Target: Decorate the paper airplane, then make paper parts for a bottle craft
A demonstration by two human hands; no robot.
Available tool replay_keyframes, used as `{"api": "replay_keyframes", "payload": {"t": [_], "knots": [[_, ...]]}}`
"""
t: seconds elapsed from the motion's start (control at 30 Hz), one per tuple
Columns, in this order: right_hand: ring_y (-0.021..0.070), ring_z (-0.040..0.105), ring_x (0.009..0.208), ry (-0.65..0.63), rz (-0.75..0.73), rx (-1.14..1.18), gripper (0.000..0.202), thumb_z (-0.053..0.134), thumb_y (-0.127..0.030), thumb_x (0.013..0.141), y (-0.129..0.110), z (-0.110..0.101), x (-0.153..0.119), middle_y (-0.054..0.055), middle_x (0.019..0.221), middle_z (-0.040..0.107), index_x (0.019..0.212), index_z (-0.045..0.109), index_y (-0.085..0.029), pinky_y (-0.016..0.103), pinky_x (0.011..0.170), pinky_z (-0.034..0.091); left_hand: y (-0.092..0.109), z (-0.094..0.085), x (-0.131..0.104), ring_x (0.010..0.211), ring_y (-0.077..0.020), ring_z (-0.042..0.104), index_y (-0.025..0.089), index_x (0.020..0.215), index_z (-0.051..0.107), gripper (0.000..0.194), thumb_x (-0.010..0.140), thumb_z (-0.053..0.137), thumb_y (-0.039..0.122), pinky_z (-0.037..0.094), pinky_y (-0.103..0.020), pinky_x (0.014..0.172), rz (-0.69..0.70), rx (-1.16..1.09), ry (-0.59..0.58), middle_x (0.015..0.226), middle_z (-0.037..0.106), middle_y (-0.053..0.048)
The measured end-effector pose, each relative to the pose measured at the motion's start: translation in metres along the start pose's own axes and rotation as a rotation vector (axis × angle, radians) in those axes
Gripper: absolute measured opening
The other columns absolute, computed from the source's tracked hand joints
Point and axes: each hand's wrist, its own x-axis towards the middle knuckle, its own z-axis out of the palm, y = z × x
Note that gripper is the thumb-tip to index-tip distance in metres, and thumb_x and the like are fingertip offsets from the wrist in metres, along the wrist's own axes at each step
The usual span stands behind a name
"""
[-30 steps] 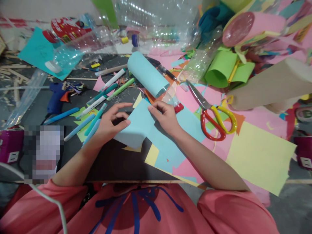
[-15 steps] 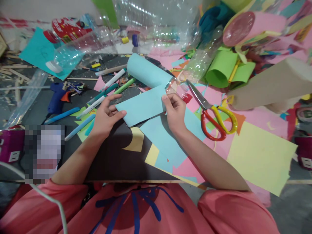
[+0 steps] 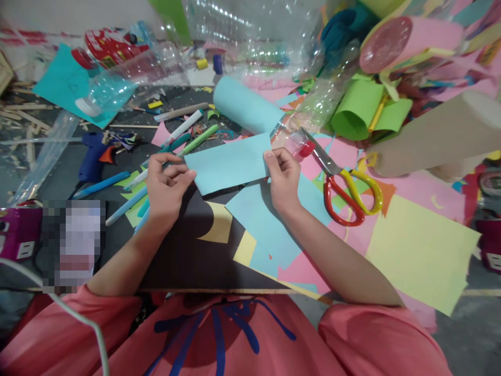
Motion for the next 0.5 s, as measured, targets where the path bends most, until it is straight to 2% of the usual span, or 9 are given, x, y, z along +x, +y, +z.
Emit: {"api": "replay_keyframes", "payload": {"t": [0.13,0.27,0.5], "knots": [[0.0094,0.031,0.052,0.023,0.042,0.051,0.052,0.063,-0.069,0.078,0.0042,0.0002,0.0012,-0.005,0.059,0.031,0.064,0.044,-0.023,0.027,0.048,0.029,0.0022,0.0023,-0.0027,0.066,-0.0078,0.061,0.021,0.077,0.052,0.026,0.073,0.074,0.035,0.051,-0.019,0.062,0.033,0.012,-0.038,0.076,0.061,0.003],[0.0095,0.031,0.052,0.034,0.064,0.09,0.052,0.066,-0.069,0.076,0.0049,0.0003,0.0011,-0.005,0.06,0.032,0.064,0.044,-0.023,0.027,0.047,0.028,0.006,0.0017,-0.0032,0.065,-0.0096,0.061,0.02,0.079,0.062,0.018,0.075,0.071,0.035,0.052,-0.022,0.064,-0.007,0.061,-0.098,0.076,0.066,0.002],[0.0086,0.029,0.051,0.026,0.08,0.117,0.052,0.068,-0.068,0.075,0.0058,-0.0007,0.0017,-0.005,0.06,0.031,0.065,0.045,-0.023,0.026,0.046,0.026,0.0064,0.001,-0.0038,0.071,-0.012,0.064,0.02,0.08,0.067,0.013,0.075,0.071,0.031,0.053,-0.024,0.068,0.011,0.083,-0.061,0.078,0.069,0.0]]}}
